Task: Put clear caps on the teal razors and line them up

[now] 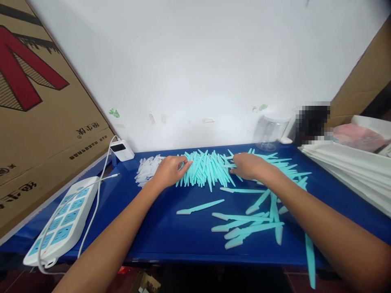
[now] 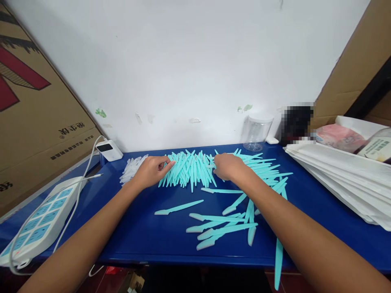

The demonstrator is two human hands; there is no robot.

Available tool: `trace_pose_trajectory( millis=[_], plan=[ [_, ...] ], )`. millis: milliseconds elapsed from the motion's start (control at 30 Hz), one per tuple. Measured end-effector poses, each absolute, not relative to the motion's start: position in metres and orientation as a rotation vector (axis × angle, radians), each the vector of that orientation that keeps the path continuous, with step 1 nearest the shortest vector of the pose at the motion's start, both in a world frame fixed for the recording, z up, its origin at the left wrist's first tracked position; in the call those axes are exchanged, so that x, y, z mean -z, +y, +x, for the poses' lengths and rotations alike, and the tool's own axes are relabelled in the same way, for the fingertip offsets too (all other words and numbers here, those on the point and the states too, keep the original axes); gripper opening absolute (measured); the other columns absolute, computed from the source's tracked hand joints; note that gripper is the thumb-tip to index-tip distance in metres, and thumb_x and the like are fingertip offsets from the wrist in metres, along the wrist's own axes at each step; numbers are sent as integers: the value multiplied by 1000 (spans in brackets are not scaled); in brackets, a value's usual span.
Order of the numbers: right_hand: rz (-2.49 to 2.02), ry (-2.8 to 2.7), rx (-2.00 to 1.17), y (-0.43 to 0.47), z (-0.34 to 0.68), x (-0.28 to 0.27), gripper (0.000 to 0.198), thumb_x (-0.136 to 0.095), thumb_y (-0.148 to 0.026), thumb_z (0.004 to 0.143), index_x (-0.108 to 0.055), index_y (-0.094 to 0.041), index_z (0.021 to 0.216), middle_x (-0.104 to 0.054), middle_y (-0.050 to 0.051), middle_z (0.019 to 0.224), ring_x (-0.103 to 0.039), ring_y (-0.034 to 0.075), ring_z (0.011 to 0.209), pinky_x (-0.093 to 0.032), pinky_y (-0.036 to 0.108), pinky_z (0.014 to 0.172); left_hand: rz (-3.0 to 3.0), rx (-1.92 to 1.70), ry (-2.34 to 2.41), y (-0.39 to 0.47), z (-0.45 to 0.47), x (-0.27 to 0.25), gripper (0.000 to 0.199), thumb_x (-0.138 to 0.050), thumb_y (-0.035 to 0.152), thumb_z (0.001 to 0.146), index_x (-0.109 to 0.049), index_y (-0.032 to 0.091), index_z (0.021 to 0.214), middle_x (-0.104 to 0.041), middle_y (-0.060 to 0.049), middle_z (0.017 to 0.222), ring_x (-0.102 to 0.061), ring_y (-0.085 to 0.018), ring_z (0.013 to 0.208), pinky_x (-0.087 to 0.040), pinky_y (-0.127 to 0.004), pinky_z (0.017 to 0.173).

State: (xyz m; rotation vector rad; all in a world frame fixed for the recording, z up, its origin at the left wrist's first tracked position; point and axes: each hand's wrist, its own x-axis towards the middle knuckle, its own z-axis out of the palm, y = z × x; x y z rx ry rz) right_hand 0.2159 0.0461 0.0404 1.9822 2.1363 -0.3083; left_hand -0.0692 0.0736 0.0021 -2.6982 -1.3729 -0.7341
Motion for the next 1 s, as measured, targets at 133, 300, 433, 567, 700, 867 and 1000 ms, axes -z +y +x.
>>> trace_pose_trajectory(
  millis=[133,300,433,567,700,867,1000],
  plan=[
    [1956,2213,331,49,214,-32,30,-60,-32,101,-74,-8,113,-75,24,114,-74,35,102,-52,38,75,-2703,714,-1369,73,-69,-3,49,-47,52,106,-62,20,72,-55,-1,60,-48,-16,54,-28,-31,60],
    [2007,2291,308,52,212,-26,38,-51,-37,106,-70,-6,118,-74,25,113,-73,34,100,-50,38,75,-2709,702,-1351,72,-69,-3,49,-46,53,106,-63,20,73,-58,-2,62,-50,-17,55,-28,-31,60],
    [2036,2342,288,56,211,-20,39,-55,-44,105,-69,-9,112,-74,22,112,-73,33,99,-48,36,71,-2725,702,-1346,73,-69,-2,48,-47,52,106,-65,20,74,-58,-2,62,-50,-16,55,-29,-30,60],
    [2099,2394,197,55,208,-20,35,-56,-42,104,-67,-10,115,-73,21,113,-71,34,102,-44,35,71,-2731,761,-1394,70,-66,-3,44,-49,54,105,-69,19,87,-55,1,60,-49,-16,54,-29,-29,59],
    [2008,2711,145,42,198,-23,43,-59,-40,101,-56,-12,133,-74,16,102,-69,29,90,-36,32,67,-2867,874,-1403,58,-57,-5,42,-47,56,107,-68,19,102,-44,6,56,-44,-14,51,-28,-29,58],
    [1702,3002,319,24,180,-21,49,-53,-31,99,-42,-10,141,-66,4,76,-54,19,61,-23,29,60,-3148,986,-1296,42,-38,-1,45,-41,51,110,-54,19,81,-40,6,60,-36,-11,54,-27,-28,58],
    [1602,3053,347,18,174,-21,51,-48,-30,99,-39,-8,144,-64,2,72,-48,17,55,-21,29,59,-3205,996,-1293,42,-34,3,44,-41,50,110,-49,20,78,-38,6,59,-34,-11,54,-26,-28,57]
  ],
)
